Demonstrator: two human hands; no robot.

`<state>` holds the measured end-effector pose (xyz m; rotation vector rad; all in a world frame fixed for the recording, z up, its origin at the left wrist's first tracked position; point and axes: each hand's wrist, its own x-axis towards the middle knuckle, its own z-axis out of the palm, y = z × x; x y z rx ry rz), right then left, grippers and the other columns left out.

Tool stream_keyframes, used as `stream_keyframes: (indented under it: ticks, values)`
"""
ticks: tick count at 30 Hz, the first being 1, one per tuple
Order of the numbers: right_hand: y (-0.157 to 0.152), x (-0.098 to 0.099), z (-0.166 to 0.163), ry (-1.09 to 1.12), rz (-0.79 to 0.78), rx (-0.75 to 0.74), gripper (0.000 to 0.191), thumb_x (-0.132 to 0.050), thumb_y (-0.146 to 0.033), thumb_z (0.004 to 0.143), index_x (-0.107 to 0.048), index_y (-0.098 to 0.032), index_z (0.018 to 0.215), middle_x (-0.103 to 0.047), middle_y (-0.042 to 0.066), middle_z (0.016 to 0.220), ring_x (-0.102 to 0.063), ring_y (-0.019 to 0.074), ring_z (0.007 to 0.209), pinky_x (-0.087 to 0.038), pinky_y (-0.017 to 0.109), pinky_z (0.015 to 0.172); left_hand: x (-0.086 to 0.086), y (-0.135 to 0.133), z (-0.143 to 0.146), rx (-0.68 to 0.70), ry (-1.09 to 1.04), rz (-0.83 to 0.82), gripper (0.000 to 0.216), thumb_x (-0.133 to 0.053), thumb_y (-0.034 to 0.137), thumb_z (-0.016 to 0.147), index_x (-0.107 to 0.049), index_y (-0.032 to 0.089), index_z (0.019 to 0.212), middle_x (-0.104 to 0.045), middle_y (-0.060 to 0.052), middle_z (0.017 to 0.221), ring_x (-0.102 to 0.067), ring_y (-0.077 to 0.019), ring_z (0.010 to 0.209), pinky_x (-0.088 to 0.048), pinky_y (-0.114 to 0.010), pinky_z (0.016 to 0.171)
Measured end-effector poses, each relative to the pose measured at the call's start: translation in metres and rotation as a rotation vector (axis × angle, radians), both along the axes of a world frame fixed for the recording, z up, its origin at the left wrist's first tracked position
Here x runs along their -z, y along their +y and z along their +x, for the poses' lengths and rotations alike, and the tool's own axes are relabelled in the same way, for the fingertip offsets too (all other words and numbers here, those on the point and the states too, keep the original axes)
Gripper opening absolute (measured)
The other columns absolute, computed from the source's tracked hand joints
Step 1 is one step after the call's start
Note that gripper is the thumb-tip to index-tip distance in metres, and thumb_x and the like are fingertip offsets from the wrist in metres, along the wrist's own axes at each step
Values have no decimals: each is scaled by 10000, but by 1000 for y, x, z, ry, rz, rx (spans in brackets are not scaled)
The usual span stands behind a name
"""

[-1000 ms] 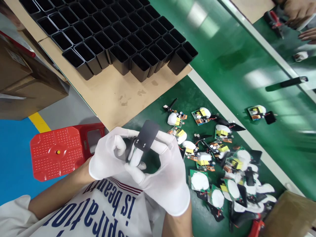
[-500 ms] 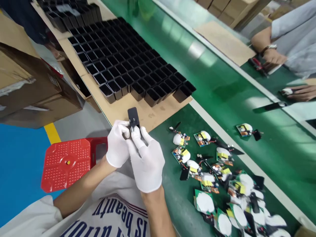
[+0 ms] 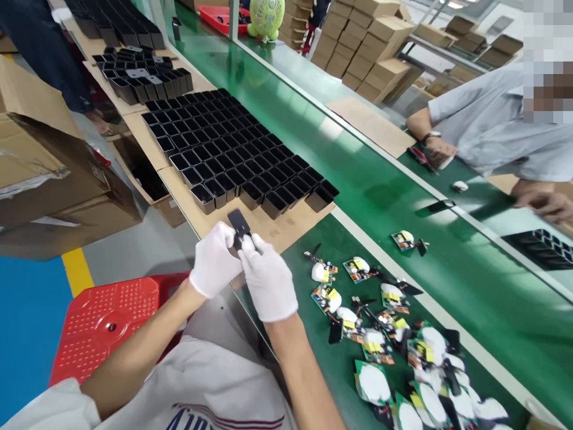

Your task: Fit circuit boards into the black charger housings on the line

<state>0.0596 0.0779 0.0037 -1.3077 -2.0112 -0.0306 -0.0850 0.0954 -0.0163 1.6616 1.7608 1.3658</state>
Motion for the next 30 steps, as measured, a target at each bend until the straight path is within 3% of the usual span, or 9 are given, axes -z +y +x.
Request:
stream_keyframes:
  ticks: [3,6,10,14,18,21,24,27,30]
  values:
    - [6,26,-1,31,-44,3,177,-699,-276,1072,-862,-267,1142,-857,79,1129,-856,227,924,-706,295,769,14,6,-2,-7,12,-66,383,-665,253,753,-285,293,768,-516,54,711,-554,-171,594,-453,-312,619]
    - [4,36,1,53,-34,10,203,-705,-280,1069,-851,-285,1209,-848,81,1214,-855,239,1004,-714,318,836,21,4,-1,-22,-10,-79,360,-703,271,775,-344,294,789,-601,35,755,-659,-197,672,-530,-325,683]
    - [2,32,2,98,5,11,288,-728,-302,1065,-797,-262,1342,-837,87,1280,-830,246,1150,-700,362,1021,25,-2,3,-65,-70,-92,365,-820,251,746,-526,268,961,-776,-38,955,-808,-256,913,-644,-372,851]
    - [3,28,1,90,4,-6,289,-715,-280,1069,-805,-249,1342,-825,99,1304,-825,235,1156,-696,340,1029,24,-3,5,-55,-95,-96,498,-837,165,750,-634,227,1201,-831,-90,1148,-829,-282,1097,-673,-415,999]
    - [5,9,1,51,-7,-6,269,-679,-279,1086,-830,-290,1308,-822,84,1285,-832,231,1127,-714,331,966,5,-3,4,-46,-101,-79,413,-803,149,815,-689,240,1201,-852,-69,1151,-834,-279,1121,-682,-414,1015]
    - [4,-4,0,43,10,15,300,-685,-305,1086,-803,-297,1362,-789,97,1368,-811,252,1190,-708,371,1003,-12,-4,3,-42,-104,-52,551,-842,199,823,-653,261,1337,-842,-57,1238,-821,-269,1174,-677,-402,1044]
    - [3,4,-3,31,-15,40,285,-659,-303,1088,-809,-297,1330,-810,93,1281,-830,244,1100,-726,353,913,-11,-2,1,6,-82,-113,568,-836,173,813,-660,288,1340,-856,-33,1179,-835,-277,1126,-691,-408,1007]
    - [2,22,-6,30,-54,47,259,-663,-260,1068,-825,-303,1266,-833,72,1161,-844,231,994,-729,321,811,4,-1,0,13,-71,-168,463,-792,151,830,-691,284,1262,-859,-46,1170,-840,-294,1106,-695,-431,994]
    - [0,30,-5,59,-29,53,251,-702,-265,1057,-811,-305,1279,-839,62,1190,-847,227,1028,-728,327,873,16,-2,3,-6,-80,-159,533,-803,173,812,-665,265,1319,-844,-70,1237,-829,-292,1149,-686,-428,1032]
